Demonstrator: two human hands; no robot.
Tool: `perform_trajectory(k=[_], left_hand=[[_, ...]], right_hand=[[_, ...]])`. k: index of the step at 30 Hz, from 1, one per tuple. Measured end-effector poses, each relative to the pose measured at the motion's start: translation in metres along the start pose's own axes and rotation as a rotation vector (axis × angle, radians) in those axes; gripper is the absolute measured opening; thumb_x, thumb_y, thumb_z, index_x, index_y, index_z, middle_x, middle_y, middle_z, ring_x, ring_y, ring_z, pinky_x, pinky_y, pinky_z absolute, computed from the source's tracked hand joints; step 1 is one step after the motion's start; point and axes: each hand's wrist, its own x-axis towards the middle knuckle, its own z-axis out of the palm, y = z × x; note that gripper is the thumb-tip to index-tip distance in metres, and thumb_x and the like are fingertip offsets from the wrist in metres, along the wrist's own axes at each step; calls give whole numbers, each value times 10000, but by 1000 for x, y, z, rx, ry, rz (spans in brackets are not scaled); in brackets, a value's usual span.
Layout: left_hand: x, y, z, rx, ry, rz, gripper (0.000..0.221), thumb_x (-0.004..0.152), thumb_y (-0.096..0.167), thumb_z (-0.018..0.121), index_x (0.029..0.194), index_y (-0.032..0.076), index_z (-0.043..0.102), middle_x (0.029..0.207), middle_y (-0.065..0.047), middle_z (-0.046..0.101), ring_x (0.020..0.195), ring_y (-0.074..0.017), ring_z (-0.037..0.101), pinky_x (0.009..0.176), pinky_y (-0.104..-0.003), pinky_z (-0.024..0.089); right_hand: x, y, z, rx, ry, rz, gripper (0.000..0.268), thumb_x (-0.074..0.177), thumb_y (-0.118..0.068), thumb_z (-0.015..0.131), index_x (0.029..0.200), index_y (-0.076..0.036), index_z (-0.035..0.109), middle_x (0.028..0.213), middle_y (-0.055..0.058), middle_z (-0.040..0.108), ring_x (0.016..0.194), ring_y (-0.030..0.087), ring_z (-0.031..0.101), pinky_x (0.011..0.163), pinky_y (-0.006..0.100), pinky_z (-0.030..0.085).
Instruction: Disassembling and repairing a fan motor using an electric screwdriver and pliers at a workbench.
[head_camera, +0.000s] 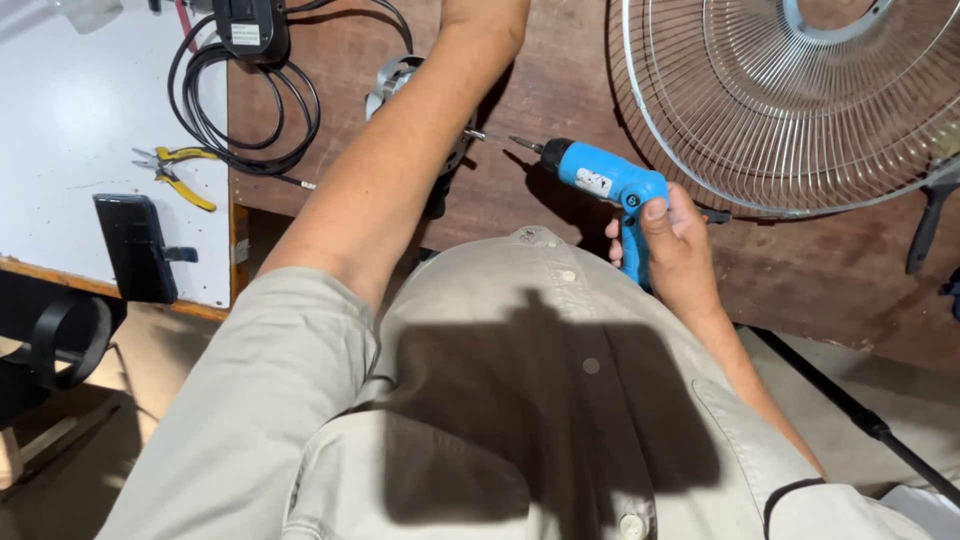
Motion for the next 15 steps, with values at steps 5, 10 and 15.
perform_trajectory(k=[5, 10, 15], left_hand=[[1, 13, -25, -103, -47, -32, 224, 1023, 80, 721, 938, 208, 559, 851, 11, 578, 782, -164, 548, 742, -445, 396], [-13, 31, -61, -205, -80, -82, 185, 1067, 153, 765, 954, 212, 631, 891, 41, 670, 811, -132, 634, 775, -410, 492], [-36, 45, -90, -299, -106, -133, 175, 1110, 227, 807, 970, 216, 703, 931, 73, 762, 840, -100, 720, 807, -373, 588]], right_hand=[[-4, -3, -6, 10, 24, -14, 678, 1184, -662, 632, 1392, -17, 601, 967, 280, 780, 724, 277, 801, 628, 422, 732], [0, -5, -16, 39, 20, -68, 758, 1147, -733, 633, 1443, -37, 586, 963, 274, 775, 710, 270, 793, 644, 418, 736], [-9, -34, -22, 113, -66, -114, 939, 1023, -830, 707, 1513, -51, 520, 1012, 206, 731, 713, 246, 722, 625, 353, 640]])
